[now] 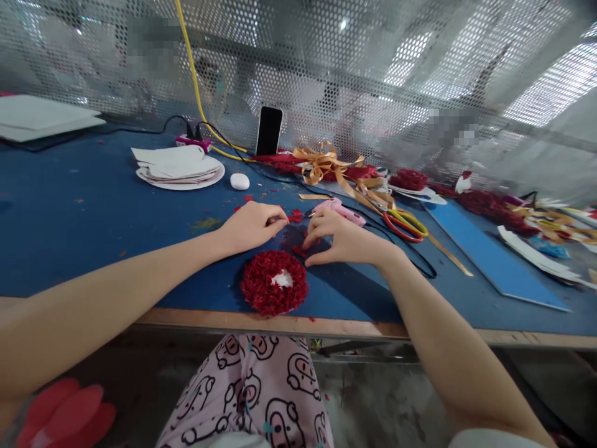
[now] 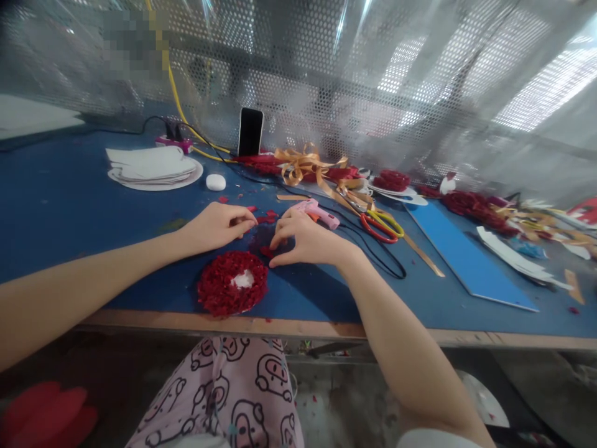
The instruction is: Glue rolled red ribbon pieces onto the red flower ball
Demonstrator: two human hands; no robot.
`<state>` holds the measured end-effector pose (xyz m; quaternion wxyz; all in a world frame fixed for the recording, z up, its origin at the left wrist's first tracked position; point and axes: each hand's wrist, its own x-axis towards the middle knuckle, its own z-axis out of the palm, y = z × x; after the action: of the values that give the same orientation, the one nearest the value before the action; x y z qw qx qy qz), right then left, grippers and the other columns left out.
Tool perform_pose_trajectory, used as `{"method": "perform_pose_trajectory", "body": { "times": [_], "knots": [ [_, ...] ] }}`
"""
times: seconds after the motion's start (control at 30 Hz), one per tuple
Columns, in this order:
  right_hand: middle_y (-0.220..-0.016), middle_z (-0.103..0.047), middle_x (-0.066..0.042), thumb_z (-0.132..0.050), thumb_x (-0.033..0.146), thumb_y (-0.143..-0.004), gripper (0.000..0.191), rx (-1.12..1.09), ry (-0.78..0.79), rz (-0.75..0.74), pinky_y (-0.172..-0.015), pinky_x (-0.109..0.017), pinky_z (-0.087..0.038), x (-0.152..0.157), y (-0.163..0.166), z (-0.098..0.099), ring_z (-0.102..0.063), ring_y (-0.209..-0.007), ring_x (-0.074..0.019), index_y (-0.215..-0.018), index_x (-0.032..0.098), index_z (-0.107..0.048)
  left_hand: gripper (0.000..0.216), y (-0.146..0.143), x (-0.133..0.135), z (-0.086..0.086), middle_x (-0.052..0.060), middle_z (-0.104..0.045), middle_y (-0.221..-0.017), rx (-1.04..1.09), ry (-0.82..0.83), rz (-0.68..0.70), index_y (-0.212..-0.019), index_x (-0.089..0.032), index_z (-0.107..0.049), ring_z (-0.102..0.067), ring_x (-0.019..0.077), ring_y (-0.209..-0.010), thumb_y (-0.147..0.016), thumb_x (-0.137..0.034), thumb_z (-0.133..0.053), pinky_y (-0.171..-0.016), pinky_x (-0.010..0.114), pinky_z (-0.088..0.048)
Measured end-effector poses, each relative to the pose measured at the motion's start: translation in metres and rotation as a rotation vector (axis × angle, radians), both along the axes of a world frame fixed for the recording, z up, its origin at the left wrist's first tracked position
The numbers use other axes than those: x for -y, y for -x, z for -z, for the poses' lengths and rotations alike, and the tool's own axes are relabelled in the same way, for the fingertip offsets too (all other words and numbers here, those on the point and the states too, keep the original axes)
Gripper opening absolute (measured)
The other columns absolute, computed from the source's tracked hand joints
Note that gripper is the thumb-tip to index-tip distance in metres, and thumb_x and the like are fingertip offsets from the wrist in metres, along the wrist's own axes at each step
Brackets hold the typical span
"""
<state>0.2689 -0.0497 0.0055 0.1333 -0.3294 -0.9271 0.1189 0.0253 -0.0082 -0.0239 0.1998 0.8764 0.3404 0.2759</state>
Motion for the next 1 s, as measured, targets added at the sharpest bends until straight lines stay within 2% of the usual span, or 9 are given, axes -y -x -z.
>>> {"method": "perform_pose_trajectory", "body": {
  "times": [0.17,0.3,0.53,0.67,0.77,0.87,1.0],
  "knots": [
    [-0.078,-0.068,-0.002,-0.075,0.040,-0.085,0.015,0.021,-0.011,-0.046,-0.098,-0.043,-0.041,-0.004,-0.001,0.003,-0.056,-0.088,-0.0201,-0.085,0.026,-0.080,0.021,0.000,0.001,0.003,0.003,-0.073,-0.070,0.001,-0.078,0.003,-0.092,-0.015,-0.076,-0.062,0.0136,-0.060,-0.091,-0.026,-0.058,-0.061,0.024,-0.041],
    [-0.076,-0.068,-0.002,-0.071,0.032,-0.089,0.013,0.017,-0.026,-0.091,-0.095,-0.041,-0.043,-0.001,0.002,0.002,-0.055,-0.083,-0.0184,-0.082,0.024,-0.079,0.021,0.000,-0.001,0.005,0.004,-0.074,-0.071,-0.002,-0.105,-0.017,-0.089,-0.015,-0.077,-0.061,0.0135,-0.059,-0.090,-0.025,-0.059,-0.062,0.025,-0.041],
    [-0.074,-0.064,-0.003,-0.067,0.020,-0.087,0.017,-0.020,-0.090,-0.109,-0.083,-0.035,-0.044,0.002,0.008,0.006,-0.054,-0.078,-0.0161,-0.072,0.020,-0.074,0.020,-0.001,0.000,0.004,0.004,-0.075,-0.074,0.009,-0.070,-0.063,-0.088,-0.015,-0.078,-0.063,0.0146,-0.062,-0.088,-0.024,-0.060,-0.064,0.026,-0.042],
    [-0.075,-0.064,-0.002,-0.066,0.019,-0.088,0.015,-0.023,-0.201,-0.125,-0.081,-0.035,-0.045,0.000,0.007,0.006,-0.054,-0.077,-0.0156,-0.074,0.020,-0.072,0.017,-0.002,0.004,-0.003,0.004,-0.075,-0.071,0.056,-0.020,-0.054,-0.082,-0.014,-0.077,-0.061,0.0133,-0.060,-0.085,-0.025,-0.064,-0.063,0.025,-0.041],
    [-0.075,-0.064,-0.002,-0.064,0.019,-0.090,0.016,-0.057,-0.399,-0.093,-0.079,-0.035,-0.047,0.001,0.007,0.002,-0.056,-0.078,-0.0166,-0.076,0.020,-0.071,0.027,-0.003,0.008,-0.009,0.003,-0.073,-0.065,0.090,0.107,-0.058,-0.071,-0.015,-0.075,-0.060,0.0127,-0.058,-0.088,-0.031,-0.061,-0.060,0.025,-0.040],
    [-0.080,-0.064,-0.004,-0.062,0.020,-0.092,0.013,-0.078,-0.624,-0.011,-0.079,-0.037,-0.048,0.004,0.007,-0.003,-0.059,-0.085,-0.0190,-0.083,0.022,-0.071,0.037,-0.004,0.012,-0.014,0.003,-0.073,-0.064,0.168,0.331,-0.010,-0.068,-0.016,-0.074,-0.062,0.0132,-0.061,-0.093,-0.037,-0.056,-0.061,0.024,-0.042],
    [-0.080,-0.064,-0.003,-0.062,0.019,-0.093,0.011,-0.057,-0.761,-0.023,-0.080,-0.036,-0.050,0.009,0.008,-0.005,-0.059,-0.087,-0.0189,-0.088,0.024,-0.070,0.035,-0.006,0.017,-0.018,0.004,-0.073,-0.067,0.345,0.620,0.058,-0.069,-0.016,-0.072,-0.060,0.0115,-0.061,-0.091,-0.040,-0.058,-0.060,0.024,-0.040]
  ]
}}
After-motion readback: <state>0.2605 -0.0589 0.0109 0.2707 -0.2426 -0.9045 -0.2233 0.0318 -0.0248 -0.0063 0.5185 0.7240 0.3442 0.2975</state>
